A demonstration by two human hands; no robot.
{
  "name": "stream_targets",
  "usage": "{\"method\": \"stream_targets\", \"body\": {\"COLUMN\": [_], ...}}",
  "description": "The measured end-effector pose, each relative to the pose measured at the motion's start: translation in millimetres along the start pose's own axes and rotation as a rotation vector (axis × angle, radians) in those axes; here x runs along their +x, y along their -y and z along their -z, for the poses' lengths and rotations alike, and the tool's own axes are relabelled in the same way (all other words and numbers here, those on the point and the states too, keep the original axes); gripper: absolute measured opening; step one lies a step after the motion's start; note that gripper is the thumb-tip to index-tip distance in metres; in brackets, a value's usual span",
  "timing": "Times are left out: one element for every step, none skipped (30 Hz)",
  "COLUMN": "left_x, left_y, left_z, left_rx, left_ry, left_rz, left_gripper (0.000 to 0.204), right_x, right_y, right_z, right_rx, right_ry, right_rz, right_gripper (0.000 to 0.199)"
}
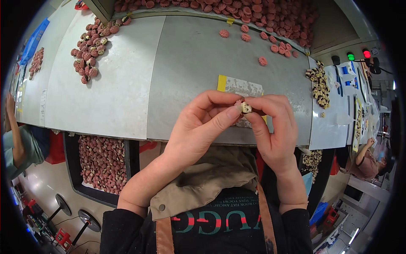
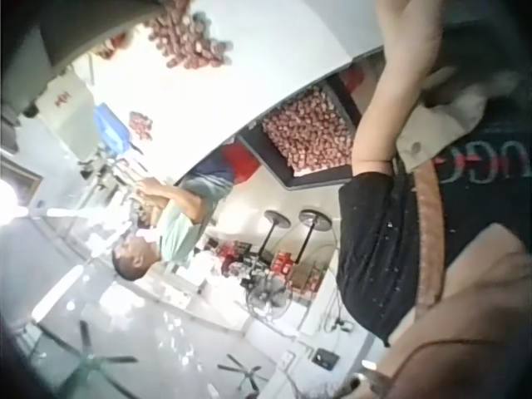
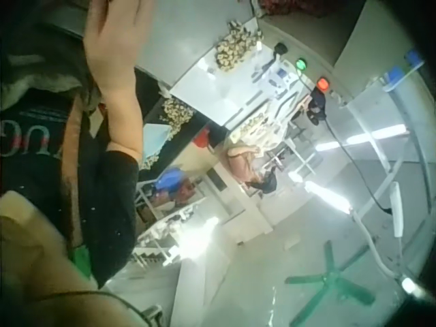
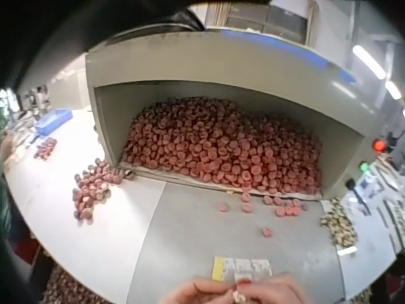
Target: The person assembles small figurines by dipping figurine heads into adhesive and pressing them into outer shells by hand. The person also gathers and arranges the parts across the workstation.
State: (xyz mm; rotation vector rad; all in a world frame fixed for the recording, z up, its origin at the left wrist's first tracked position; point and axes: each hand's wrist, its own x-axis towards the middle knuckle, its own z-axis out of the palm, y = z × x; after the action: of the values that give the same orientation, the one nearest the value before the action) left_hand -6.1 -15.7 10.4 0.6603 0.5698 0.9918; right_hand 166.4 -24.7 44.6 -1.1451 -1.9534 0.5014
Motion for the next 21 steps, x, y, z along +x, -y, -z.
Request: {"method": "stream_targets", "body": {"left_x": [-1, -4, -5, -4, -4, -2, -1, 2, 2, 1, 1, 1, 0, -1, -2, 0, 1, 2, 2, 1, 2], "left_y": [4, 11, 15, 16, 17, 18, 16, 9, 4, 2, 0, 0, 5, 11, 17, 22, 27, 31, 33, 35, 38], "left_z": [0, -3, -5, -6, -7, -9, -10, -11, -13, -16, -19, -22, -24, -25, -25, -25, -26, -26, -26, -26, -27], "left_rx": [0.003, 0.112, 0.22, 0.221, 0.241, 0.261, 0.263, 0.229, 0.195, 0.197, 0.177, 0.157, 0.158, 0.217, 0.277, 0.28, 0.406, 0.529, 0.532, 0.588, 0.644], "left_ry": [-0.001, -0.023, -0.039, -0.037, -0.038, -0.041, -0.04, -0.012, 0.015, 0.016, 0.013, 0.013, 0.017, 0.014, 0.009, 0.01, 0.071, 0.133, 0.135, 0.125, 0.109], "left_rz": [-0.001, -0.176, -0.351, -0.353, -0.384, -0.412, -0.41, -0.265, -0.117, -0.112, -0.055, 0.001, 0.005, -0.049, -0.102, -0.097, -0.227, -0.355, -0.35, -0.319, -0.292], "left_gripper": [0.024, 0.024, 0.023, 0.023, 0.022, 0.022, 0.022, 0.027, 0.032, 0.032, 0.04, 0.048, 0.048, 0.055, 0.062, 0.062, 0.063, 0.064, 0.064, 0.063, 0.063], "right_x": [-1, -3, -5, -7, -8, -11, -12, -11, -10, -10, -13, -18, -23, -26, -28, -29, -31, -33, -35, -37, -39], "right_y": [1, 1, 2, 2, 1, -3, -6, -6, -3, -3, -6, -9, -13, -16, -19, -22, -23, -24, -25, -27, -31], "right_z": [-3, -5, -6, -7, -6, -6, -4, -2, 1, 4, 6, 8, 10, 11, 12, 12, 11, 9, 7, 6, 6], "right_rx": [-0.055, -0.052, 0.021, 0.094, 0.092, 0.013, -0.067, -0.066, -0.052, -0.039, -0.038, -0.038, -0.038, -0.039, -0.066, -0.092, -0.09, -0.097, -0.104, -0.102, -0.099], "right_ry": [-0.054, -0.055, -0.057, -0.059, -0.062, -0.077, -0.093, -0.095, -0.111, -0.128, -0.13, -0.067, -0.004, -0.007, -0.029, -0.051, -0.055, -0.096, -0.138, -0.142, -0.159], "right_rz": [0.048, 0.049, -0.005, -0.059, -0.057, 0.003, 0.062, 0.061, 0.057, 0.053, 0.048, 0.054, 0.06, 0.056, 0.086, 0.115, 0.112, 0.091, 0.07, 0.066, 0.079], "right_gripper": [0.021, 0.021, 0.023, 0.025, 0.025, 0.028, 0.031, 0.031, 0.034, 0.037, 0.037, 0.039, 0.041, 0.041, 0.042, 0.042, 0.042, 0.041, 0.041, 0.041, 0.039]}}
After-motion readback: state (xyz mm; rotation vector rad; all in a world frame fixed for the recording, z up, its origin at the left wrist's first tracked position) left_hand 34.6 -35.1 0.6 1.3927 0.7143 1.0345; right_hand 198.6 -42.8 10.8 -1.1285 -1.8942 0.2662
